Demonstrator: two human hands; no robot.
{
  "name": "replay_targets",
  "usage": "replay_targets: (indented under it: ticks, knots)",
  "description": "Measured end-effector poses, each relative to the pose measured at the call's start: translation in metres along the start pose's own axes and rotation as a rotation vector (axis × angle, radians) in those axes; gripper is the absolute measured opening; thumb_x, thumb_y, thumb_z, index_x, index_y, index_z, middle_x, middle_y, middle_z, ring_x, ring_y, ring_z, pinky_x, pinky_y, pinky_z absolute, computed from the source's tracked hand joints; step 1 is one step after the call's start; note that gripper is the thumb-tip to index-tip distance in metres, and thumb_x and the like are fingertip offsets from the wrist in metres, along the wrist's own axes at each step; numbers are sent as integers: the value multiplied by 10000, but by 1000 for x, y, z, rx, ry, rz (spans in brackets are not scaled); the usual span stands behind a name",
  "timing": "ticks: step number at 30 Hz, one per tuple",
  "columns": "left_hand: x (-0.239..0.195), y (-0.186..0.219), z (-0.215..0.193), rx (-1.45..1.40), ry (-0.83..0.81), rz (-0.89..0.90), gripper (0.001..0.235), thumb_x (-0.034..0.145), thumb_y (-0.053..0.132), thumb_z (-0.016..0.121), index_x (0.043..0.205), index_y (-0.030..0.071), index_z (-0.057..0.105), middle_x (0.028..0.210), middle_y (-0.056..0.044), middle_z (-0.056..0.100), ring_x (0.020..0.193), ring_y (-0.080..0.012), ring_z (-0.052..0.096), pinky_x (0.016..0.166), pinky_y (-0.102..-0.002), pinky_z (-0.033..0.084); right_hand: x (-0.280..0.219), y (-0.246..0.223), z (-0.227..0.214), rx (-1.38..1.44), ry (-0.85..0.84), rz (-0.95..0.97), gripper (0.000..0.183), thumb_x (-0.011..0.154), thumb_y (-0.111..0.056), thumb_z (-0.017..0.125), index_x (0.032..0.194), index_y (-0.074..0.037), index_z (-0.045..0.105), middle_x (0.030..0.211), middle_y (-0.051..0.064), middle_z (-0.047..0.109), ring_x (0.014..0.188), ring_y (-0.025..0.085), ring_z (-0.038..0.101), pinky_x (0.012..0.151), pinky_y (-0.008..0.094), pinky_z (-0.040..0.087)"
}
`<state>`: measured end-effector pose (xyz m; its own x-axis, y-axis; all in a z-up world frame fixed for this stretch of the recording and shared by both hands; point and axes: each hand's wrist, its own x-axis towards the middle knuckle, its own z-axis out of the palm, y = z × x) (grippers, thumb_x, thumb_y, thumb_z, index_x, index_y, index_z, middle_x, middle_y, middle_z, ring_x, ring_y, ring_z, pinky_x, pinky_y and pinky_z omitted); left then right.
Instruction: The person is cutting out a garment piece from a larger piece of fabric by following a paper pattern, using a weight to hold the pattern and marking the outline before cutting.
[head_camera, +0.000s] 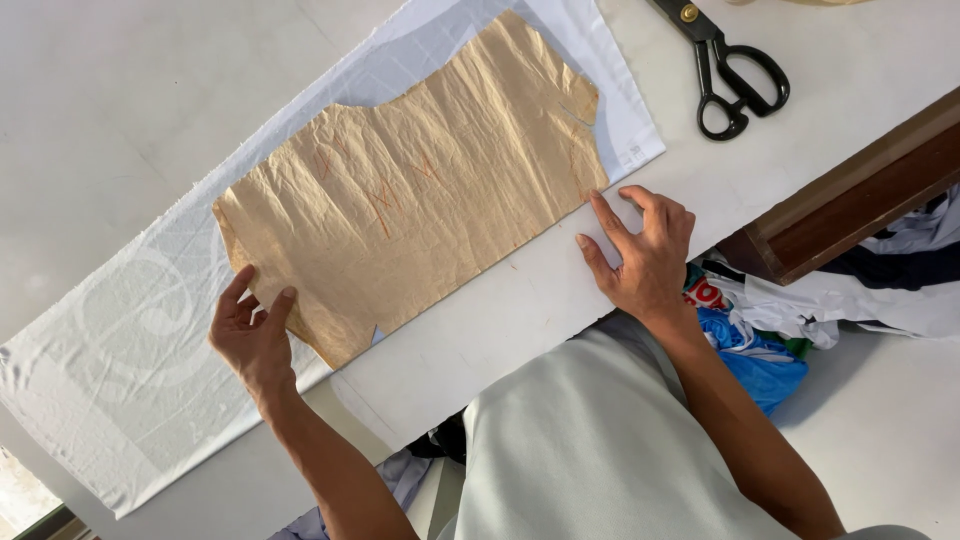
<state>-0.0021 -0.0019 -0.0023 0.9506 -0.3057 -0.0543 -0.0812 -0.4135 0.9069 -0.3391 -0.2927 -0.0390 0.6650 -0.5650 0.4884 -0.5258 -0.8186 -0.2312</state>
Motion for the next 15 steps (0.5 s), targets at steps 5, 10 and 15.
replay_targets:
  ticks: [5, 10, 15]
  knots:
    - [-1, 1, 1, 43, 6, 21, 582, 753, -102, 873, 1293, 12, 687, 1088, -99, 637, 973, -170, 697, 698, -178, 543, -2, 1, 1, -6, -16, 0, 413, 1005, -455, 624, 1278, -188, 781, 1208, 92, 588, 1055, 286, 520, 824, 394, 350]
    - [1, -4, -1, 80, 7, 41, 574, 756, -96, 877, 1287, 26, 695, 1109, -80, 602, 991, -171, 691, 698, -169, 526, 0, 0, 0, -1, -24, 5, 416, 1001, -446, 630, 1291, -184, 773, 1195, 99, 589, 1043, 296, 526, 812, 404, 354]
    - [-1, 5, 2, 140, 10, 33, 571, 750, -77, 878, 1280, 36, 698, 1151, -76, 601, 1025, -178, 672, 703, -172, 515, 0, 1, 0, -17, -16, -9, 421, 998, -449, 625, 1283, -180, 777, 1191, 100, 588, 1036, 292, 522, 796, 393, 351]
